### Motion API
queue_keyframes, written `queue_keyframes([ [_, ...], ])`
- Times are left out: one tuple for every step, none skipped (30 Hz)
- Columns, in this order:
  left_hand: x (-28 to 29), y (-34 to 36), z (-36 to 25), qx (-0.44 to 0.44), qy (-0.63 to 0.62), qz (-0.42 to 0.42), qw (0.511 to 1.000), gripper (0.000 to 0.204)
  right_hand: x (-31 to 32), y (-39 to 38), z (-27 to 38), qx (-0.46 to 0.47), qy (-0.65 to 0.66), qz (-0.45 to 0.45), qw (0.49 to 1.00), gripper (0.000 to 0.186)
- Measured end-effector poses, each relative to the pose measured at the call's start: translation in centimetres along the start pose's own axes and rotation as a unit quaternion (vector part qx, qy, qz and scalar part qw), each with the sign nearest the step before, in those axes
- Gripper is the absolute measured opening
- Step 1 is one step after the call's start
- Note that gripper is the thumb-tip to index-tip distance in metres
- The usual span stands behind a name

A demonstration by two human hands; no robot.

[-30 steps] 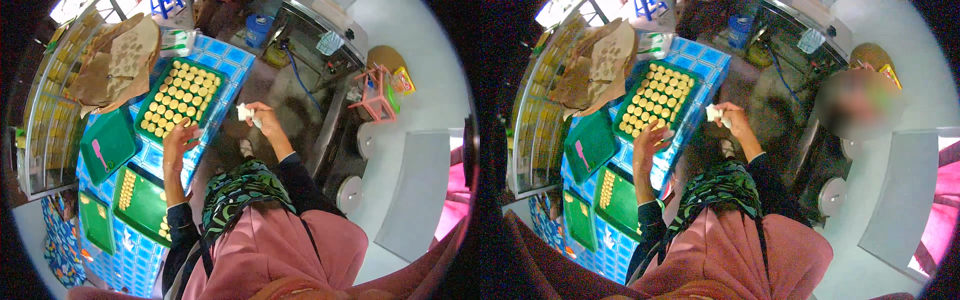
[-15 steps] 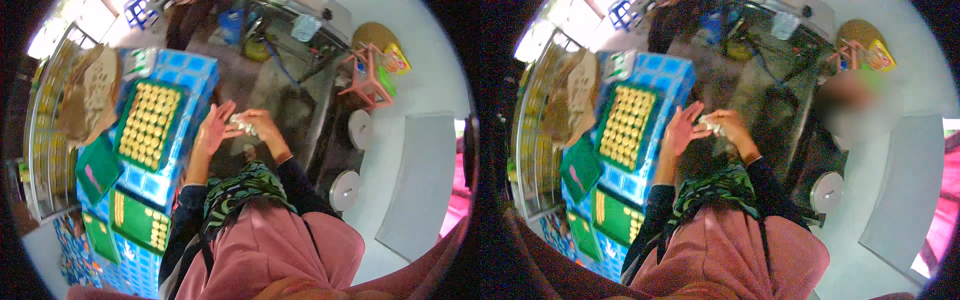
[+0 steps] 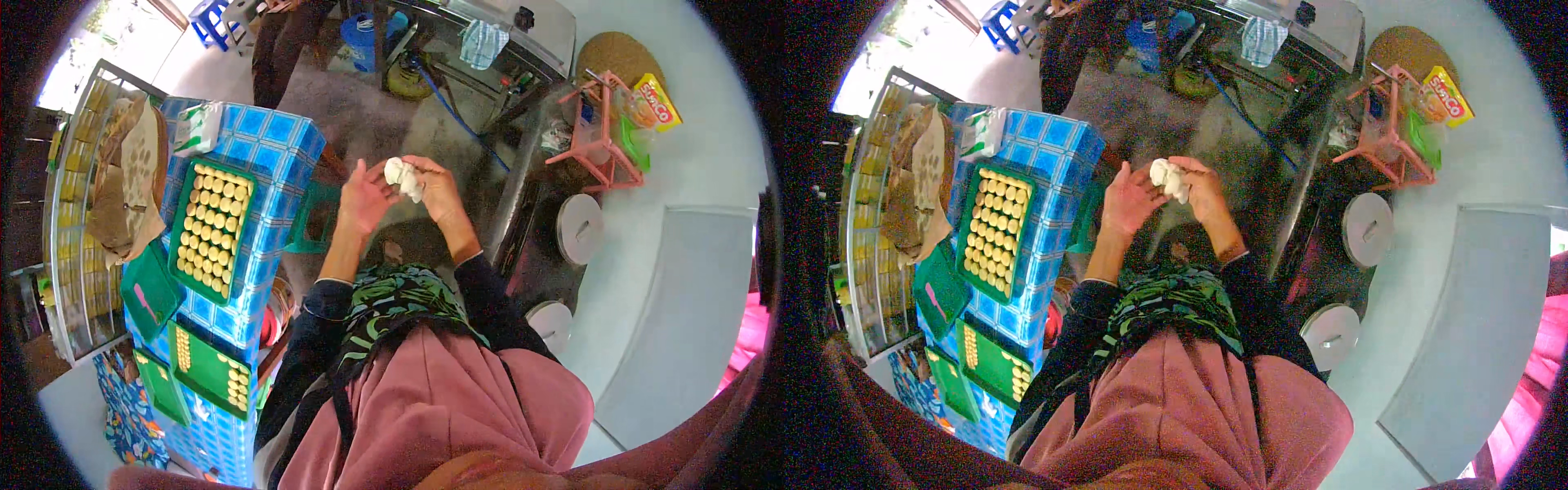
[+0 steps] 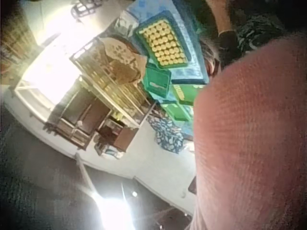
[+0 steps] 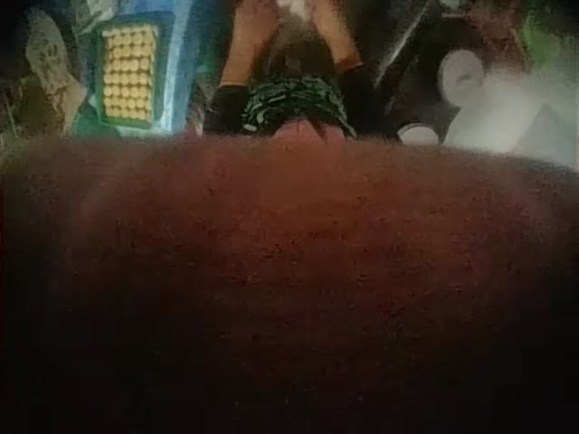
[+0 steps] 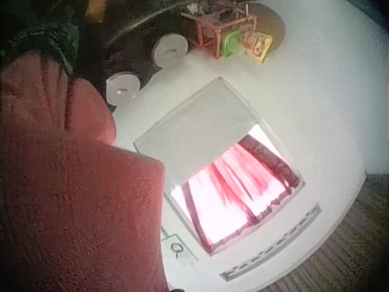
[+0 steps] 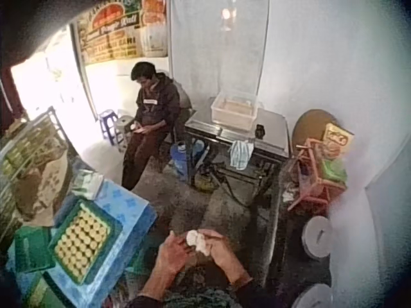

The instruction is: The person rolls pieces of dough into small balls by hand, arranges them in rows on a green tray, and then retrieves a plastic glove from a box to put on their hand.

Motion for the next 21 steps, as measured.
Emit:
queue_keyframes([
  [-0.7,0.9,0.7,0.018,-0.034,0.012,0.999,0.059,0.6,0.3,0.4,0.053,-0.042,-0.006,0.998,0.043],
  [-1.1,1.6,0.9,0.021,-0.032,0.014,0.999,0.059,1.2,0.3,0.4,0.056,-0.04,-0.01,0.998,0.043],
  [-0.4,2.3,0.7,0.003,-0.003,-0.007,1.0,0.051,1.4,0.2,0.4,0.065,-0.136,-0.043,0.988,0.04],
  [0.0,2.9,0.4,-0.014,0.026,-0.027,0.999,0.044,1.1,-0.2,0.7,0.073,-0.23,-0.078,0.967,0.038],
  [0.1,3.4,0.6,-0.013,0.029,-0.027,0.999,0.044,0.3,-0.5,1.1,0.105,-0.265,-0.101,0.953,0.031],
  [0.6,3.6,0.4,-0.046,0.088,-0.054,0.994,0.037,-1.0,-1.0,1.7,0.107,-0.264,-0.102,0.953,0.031],
  [0.5,4.2,0.2,-0.075,0.147,-0.073,0.983,0.031,-3.6,-1.8,3.6,0.188,-0.341,-0.014,0.921,0.04],
  [0.3,4.7,0.2,-0.073,0.149,-0.063,0.984,0.031,-4.7,-1.7,4.0,0.228,-0.381,0.027,0.895,0.045],
  [0.9,5.1,0.0,-0.085,0.149,-0.113,0.979,0.029,-5.5,-1.7,4.7,0.273,-0.417,0.062,0.865,0.05],
  [0.6,5.4,0.0,-0.093,0.152,-0.16,0.971,0.029,-5.0,-1.4,4.7,0.358,-0.543,0.02,0.759,0.037],
  [-0.2,5.8,0.2,-0.106,0.209,-0.166,0.958,0.024,-4.3,-1.3,4.6,0.425,-0.652,-0.023,0.627,0.025],
  [-0.1,6.3,-0.2,-0.108,0.211,-0.156,0.959,0.024,-3.9,-0.4,4.7,0.432,-0.653,-0.028,0.621,0.025],
  [0.4,6.8,-0.4,-0.103,0.234,-0.173,0.951,0.021,-3.0,1.0,5.1,0.364,-0.573,0.014,0.734,0.027],
  [0.8,7.6,-0.7,-0.098,0.256,-0.19,0.943,0.019,-2.3,2.5,5.1,0.286,-0.48,0.058,0.827,0.03],
  [0.1,8.0,-1.1,-0.082,0.279,-0.192,0.937,0.018,-1.5,3.4,5.8,0.198,-0.427,0.0,0.882,0.02],
  [-0.8,8.5,-1.3,-0.083,0.28,-0.188,0.938,0.018,-1.2,4.2,6.4,0.201,-0.428,-0.002,0.881,0.02],
  [-2.0,9.2,-1.2,-0.083,0.26,-0.172,0.947,0.019,-0.7,5.1,7.4,0.213,-0.442,-0.028,0.871,0.019],
  [-3.2,10.0,-1.3,-0.085,0.242,-0.154,0.954,0.02,0.0,6.0,8.4,0.229,-0.454,-0.055,0.859,0.018],
  [-3.3,11.2,-1.2,-0.09,0.323,-0.118,0.935,0.031,0.5,7.1,8.5,0.255,-0.502,-0.08,0.822,0.018],
  [-3.1,12.2,-0.8,-0.1,0.321,-0.116,0.934,0.031,1.0,8.0,8.3,0.263,-0.503,-0.073,0.82,0.018],
  [-3.6,12.8,-1.8,-0.212,0.525,-0.099,0.818,0.037,1.2,8.9,7.7,0.26,-0.389,-0.065,0.881,0.02],
])
Point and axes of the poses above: each hand's wrist, its own y-axis towards the middle knuckle, its own x-axis out of the back of the hand, z = x × y, the point moved 7 cm from there along y, towards the middle knuckle, and after that the axes turned 1 degree about z, right-handed, at the moved point
